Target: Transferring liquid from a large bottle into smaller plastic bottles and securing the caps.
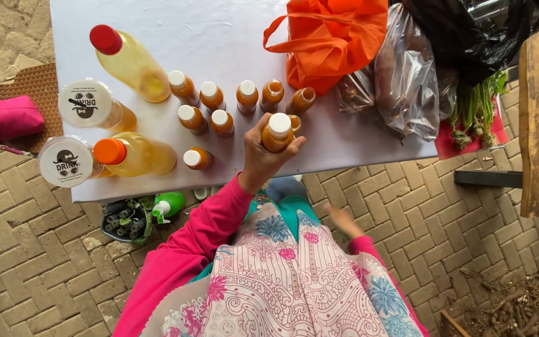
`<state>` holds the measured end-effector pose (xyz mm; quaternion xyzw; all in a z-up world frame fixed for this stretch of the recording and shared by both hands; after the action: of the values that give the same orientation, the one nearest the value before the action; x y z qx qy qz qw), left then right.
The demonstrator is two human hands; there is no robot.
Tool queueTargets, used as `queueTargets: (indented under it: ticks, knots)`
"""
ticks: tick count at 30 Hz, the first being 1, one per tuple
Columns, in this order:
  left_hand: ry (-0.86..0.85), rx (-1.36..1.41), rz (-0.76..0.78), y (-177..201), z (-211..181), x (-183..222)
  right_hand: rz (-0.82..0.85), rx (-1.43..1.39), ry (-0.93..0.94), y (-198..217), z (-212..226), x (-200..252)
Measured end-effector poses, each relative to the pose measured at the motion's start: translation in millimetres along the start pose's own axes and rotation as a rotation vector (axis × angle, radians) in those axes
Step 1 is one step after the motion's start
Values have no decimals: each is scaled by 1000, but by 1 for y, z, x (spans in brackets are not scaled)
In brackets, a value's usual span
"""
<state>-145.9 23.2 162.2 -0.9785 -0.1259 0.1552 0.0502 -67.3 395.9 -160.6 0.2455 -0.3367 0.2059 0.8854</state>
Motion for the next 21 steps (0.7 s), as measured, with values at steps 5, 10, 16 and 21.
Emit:
queueTargets:
  ticks: [5, 10, 16, 21]
  knots:
    - [99, 41, 47, 4, 14, 6, 57, -442, 61, -63, -56, -41]
    - [231, 148, 71, 9, 23, 13, 80, -889, 101, -101, -61, -54]
    - [264, 224, 127, 26, 31, 30, 200, -1555, 144, -57, -60, -44]
    - [246, 181, 142, 34, 38, 35, 170, -1484, 285, -27, 12, 9]
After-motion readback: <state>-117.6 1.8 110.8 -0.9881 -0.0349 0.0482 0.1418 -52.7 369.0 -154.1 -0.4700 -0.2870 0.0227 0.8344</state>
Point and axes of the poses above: each hand's wrist, its own x-axis away from the middle knuckle, its own y-axis out of the back of the hand, z = x × y, the point moved 5 cm from there along -x, towards the middle knuckle, and after that the axes turned 4 degrees about x, right-handed, at the moved point
